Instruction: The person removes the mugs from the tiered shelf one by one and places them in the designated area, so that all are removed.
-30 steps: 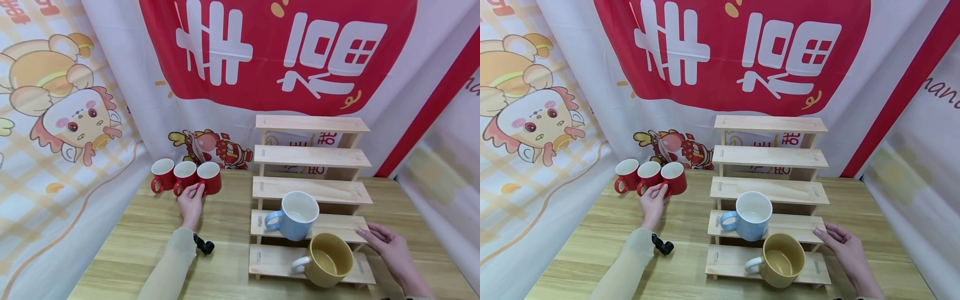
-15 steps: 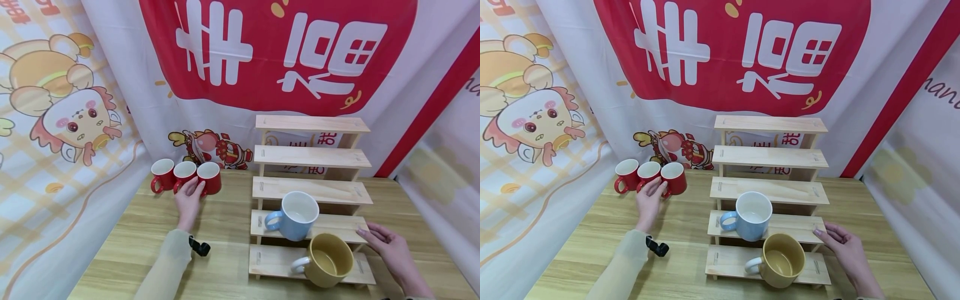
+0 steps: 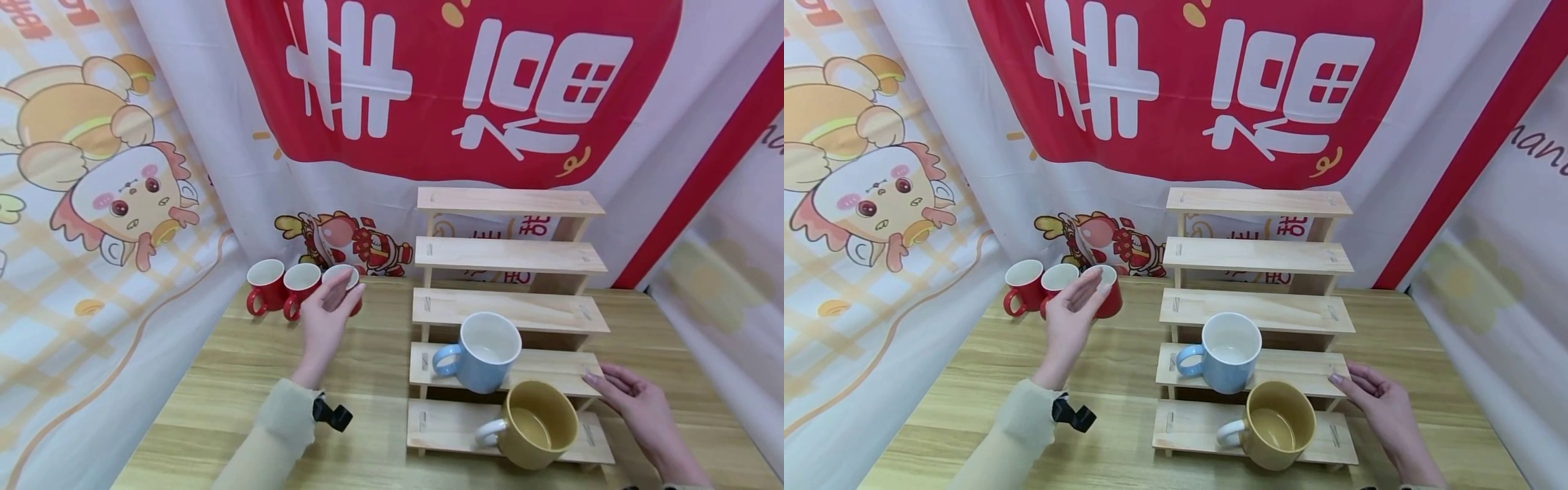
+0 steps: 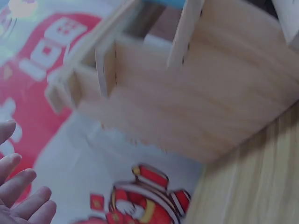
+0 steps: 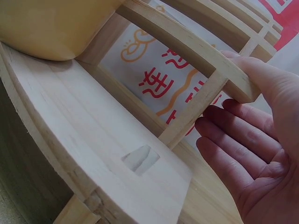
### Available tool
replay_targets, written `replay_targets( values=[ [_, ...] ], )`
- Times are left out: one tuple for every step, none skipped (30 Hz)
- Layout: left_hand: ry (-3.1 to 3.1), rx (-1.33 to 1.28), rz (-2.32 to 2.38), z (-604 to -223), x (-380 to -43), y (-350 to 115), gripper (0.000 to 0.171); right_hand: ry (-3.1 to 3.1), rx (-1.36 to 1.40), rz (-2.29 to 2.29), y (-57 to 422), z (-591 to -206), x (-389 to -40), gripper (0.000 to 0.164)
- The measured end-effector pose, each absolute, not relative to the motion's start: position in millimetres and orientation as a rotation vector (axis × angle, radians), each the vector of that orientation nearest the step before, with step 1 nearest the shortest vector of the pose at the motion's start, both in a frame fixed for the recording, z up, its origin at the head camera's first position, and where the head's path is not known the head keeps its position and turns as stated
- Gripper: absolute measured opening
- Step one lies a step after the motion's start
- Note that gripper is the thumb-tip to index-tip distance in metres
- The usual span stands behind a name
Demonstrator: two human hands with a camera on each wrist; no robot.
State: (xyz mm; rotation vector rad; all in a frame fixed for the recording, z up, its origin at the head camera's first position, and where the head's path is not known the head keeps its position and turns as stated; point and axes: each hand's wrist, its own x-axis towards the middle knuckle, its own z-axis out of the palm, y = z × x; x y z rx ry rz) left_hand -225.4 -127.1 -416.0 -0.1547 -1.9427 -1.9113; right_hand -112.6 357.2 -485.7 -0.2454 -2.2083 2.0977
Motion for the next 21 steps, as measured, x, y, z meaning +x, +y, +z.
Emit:
replay_targets(
  values=[
    [-1.946, -0.198, -1.921, -413.2, -222.7, -123.6, 0.046, -2.207, -0.245, 2.097, 357.2, -485.6, -112.8, 0.023],
    [-1.956, -0.234, -1.926, -410.7, -219.8, -120.0, 0.046, -2.21, -0.245, 2.094, 357.2, -485.7, -113.0, 0.023],
    [-1.972, -0.269, -1.931, -408.3, -216.7, -116.8, 0.048, -2.209, -0.242, 2.092, 357.2, -485.9, -113.1, 0.023],
    [-1.995, -0.302, -1.93, -406.2, -213.6, -113.8, 0.048, -2.208, -0.238, 2.092, 357.2, -486.0, -113.1, 0.023],
    [-2.023, -0.323, -1.922, -404.2, -210.3, -110.8, 0.048, -2.206, -0.236, 2.093, 357.3, -486.1, -113.1, 0.023],
    [-2.047, -0.345, -1.918, -403.3, -207.8, -108.1, 0.05, -2.205, -0.235, 2.092, 357.3, -486.2, -113.1, 0.024],
    [-2.067, -0.365, -1.914, -401.6, -204.5, -104.8, 0.051, -2.202, -0.232, 2.093, 357.4, -486.5, -113.1, 0.024],
    [-2.082, -0.388, -1.913, -400.5, -201.5, -101.7, 0.051, -2.198, -0.23, 2.097, 357.5, -486.7, -113.0, 0.024],
    [-2.092, -0.414, -1.915, -399.8, -198.7, -98.7, 0.051, -2.194, -0.228, 2.101, 357.5, -486.8, -113.1, 0.024],
    [-2.097, -0.438, -1.922, -399.1, -196.1, -95.6, 0.051, -2.189, -0.226, 2.107, 357.6, -486.9, -113.1, 0.025],
    [-2.106, -0.455, -1.927, -398.5, -193.3, -92.6, 0.051, -2.187, -0.226, 2.109, 357.7, -487.1, -113.2, 0.025],
    [-2.115, -0.473, -1.936, -398.2, -190.6, -89.8, 0.051, -2.186, -0.224, 2.11, 357.8, -487.3, -113.3, 0.025],
    [-2.125, -0.492, -1.94, -398.1, -188.0, -87.0, 0.051, -2.184, -0.221, 2.112, 357.9, -487.5, -113.5, 0.025],
    [-2.14, -0.506, -1.946, -398.5, -185.6, -84.4, 0.051, -2.182, -0.219, 2.114, 358.1, -487.7, -113.7, 0.025],
    [-2.157, -0.517, -1.946, -398.6, -183.1, -82.0, 0.051, -2.18, -0.216, 2.116, 358.2, -487.9, -113.9, 0.025],
    [-2.172, -0.532, -1.949, -398.7, -180.6, -79.6, 0.052, -2.178, -0.213, 2.118, 358.2, -488.1, -114.0, 0.025],
    [-2.193, -0.541, -1.945, -399.5, -178.6, -77.5, 0.052, -2.177, -0.209, 2.118, 358.3, -488.2, -114.1, 0.025],
    [-2.207, -0.559, -1.95, -400.1, -176.6, -75.5, 0.052, -2.176, -0.205, 2.119, 358.3, -488.3, -114.2, 0.025],
    [-2.226, -0.574, -1.947, -400.8, -174.9, -73.6, 0.052, -2.173, -0.203, 2.122, 358.3, -488.3, -114.1, 0.025],
    [-2.245, -0.586, -1.947, -401.6, -173.0, -71.9, 0.052, -2.171, -0.201, 2.124, 358.3, -488.2, -114.1, 0.025],
    [-2.258, -0.602, -1.947, -402.5, -171.3, -70.2, 0.052, -2.173, -0.201, 2.124, 358.2, -487.9, -114.0, 0.024]
  ],
)
